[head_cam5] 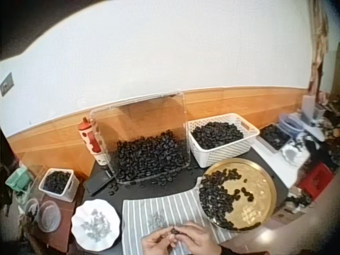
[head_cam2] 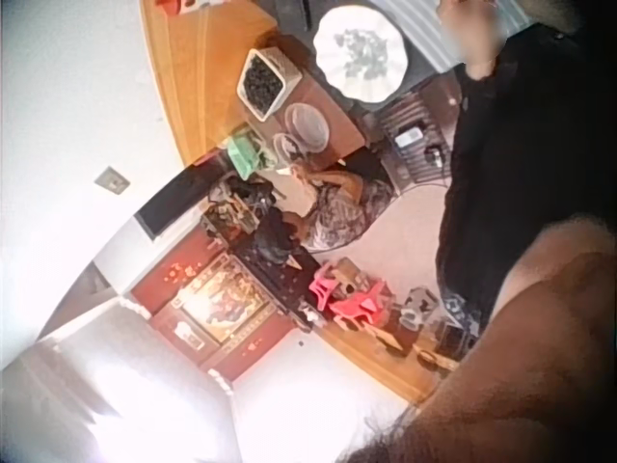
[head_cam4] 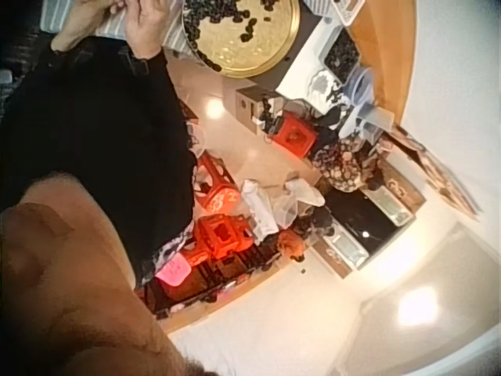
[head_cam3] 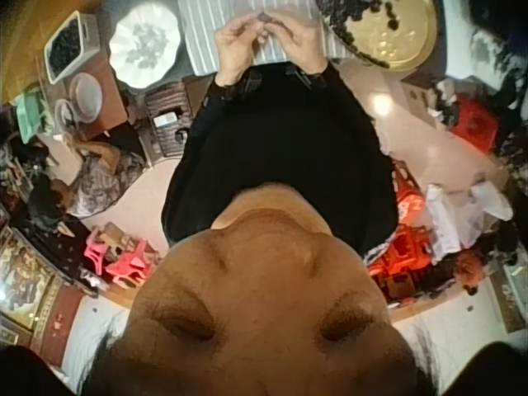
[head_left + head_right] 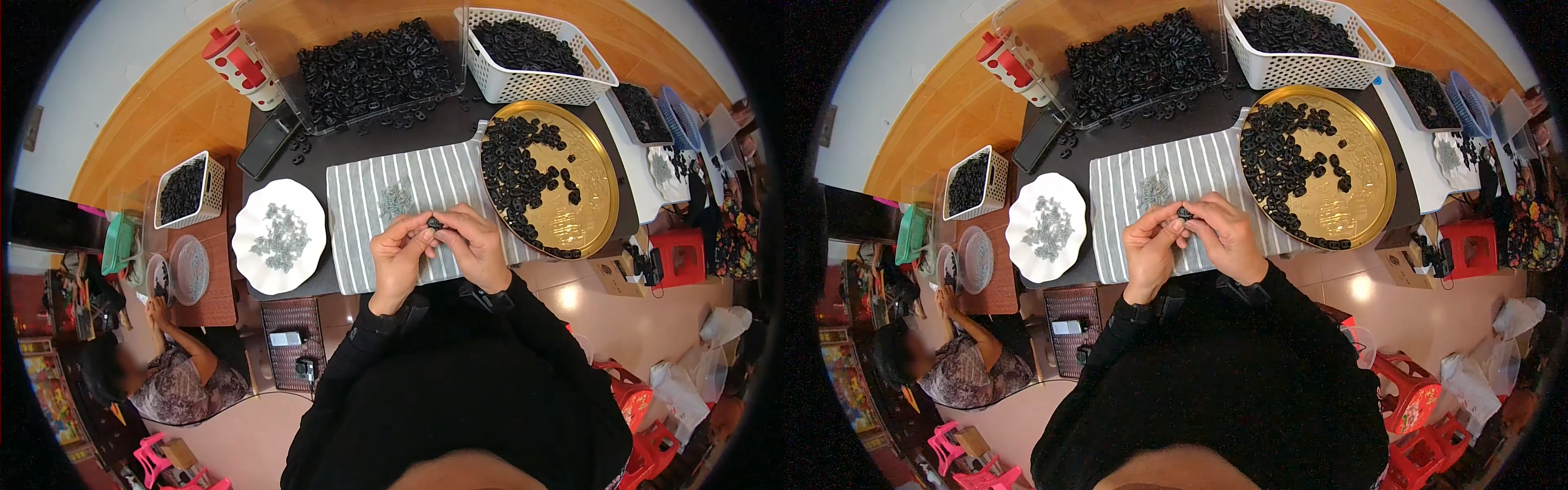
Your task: The person sits at a table and repeatedly picks up small black plastic rings and silver metal pins. They insert the pins into the rings and place the assembled units onto a striped cloth on the table. The person continues this repetitive assembly process throughout the clip.
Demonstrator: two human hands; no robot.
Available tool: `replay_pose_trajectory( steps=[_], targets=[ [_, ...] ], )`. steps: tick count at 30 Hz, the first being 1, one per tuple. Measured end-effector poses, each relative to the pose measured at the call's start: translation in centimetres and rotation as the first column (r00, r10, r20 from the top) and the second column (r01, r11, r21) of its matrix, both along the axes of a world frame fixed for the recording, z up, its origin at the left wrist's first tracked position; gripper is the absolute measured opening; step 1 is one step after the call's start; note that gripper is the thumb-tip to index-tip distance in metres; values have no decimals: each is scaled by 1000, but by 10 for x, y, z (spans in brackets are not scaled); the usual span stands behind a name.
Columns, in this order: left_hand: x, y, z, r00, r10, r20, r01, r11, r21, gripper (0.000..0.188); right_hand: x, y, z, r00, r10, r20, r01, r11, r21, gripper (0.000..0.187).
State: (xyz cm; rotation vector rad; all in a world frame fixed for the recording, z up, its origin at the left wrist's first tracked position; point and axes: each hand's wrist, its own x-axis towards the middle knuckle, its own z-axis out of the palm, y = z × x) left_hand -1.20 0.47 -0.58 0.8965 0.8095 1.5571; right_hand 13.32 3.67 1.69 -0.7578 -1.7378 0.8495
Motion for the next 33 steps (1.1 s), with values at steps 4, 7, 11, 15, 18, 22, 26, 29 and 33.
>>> replay_pose_trajectory(
  steps=[4, 7, 11, 15, 18, 22, 26, 29, 33],
  targets=[
    [0, -1, 0, 1000, 5, 26, -5, 1000, 7, 28, -2, -2, 5, 1000, -14, -1, 14, 1000, 24, 27],
    [0, -1, 1, 1000, 8, 15, -8, 1000, 20, 28, -3, -4, 5, 1000, -15, -11, 15, 1000, -2, 26],
    [0, -2, 0, 1000, 5, 15, -5, 999, 35, 27, -4, -6, 4, 1000, -27, -9, 27, 1000, -12, 26],
    [0, -4, 4, 1000, 0, 18, -1, 1000, 24, 24, -6, -8, 8, 998, -64, 20, 64, 997, 41, 27],
    [-1, -6, 2, 999, -9, 49, 8, 1000, 21, 22, -7, -11, 6, 995, -86, 48, 81, 993, 85, 28],
    [-2, -6, 2, 999, -32, 35, 31, 999, 13, 22, -7, -12, 5, 996, -73, 42, 69, 994, 83, 27],
    [0, -4, 6, 998, -27, 52, 28, 999, -19, 29, -10, -12, 5, 993, -57, -100, 48, 995, -93, 25],
    [0, -5, 8, 996, -73, 55, 72, 997, 8, 35, -1, -18, 8, 971, -31, -238, -54, 939, -340, 21],
    [-1, -2, 4, 996, -76, 47, 75, 997, 26, 37, 48, -8, 44, 983, 32, -180, -156, 660, -735, 22]
  ],
)
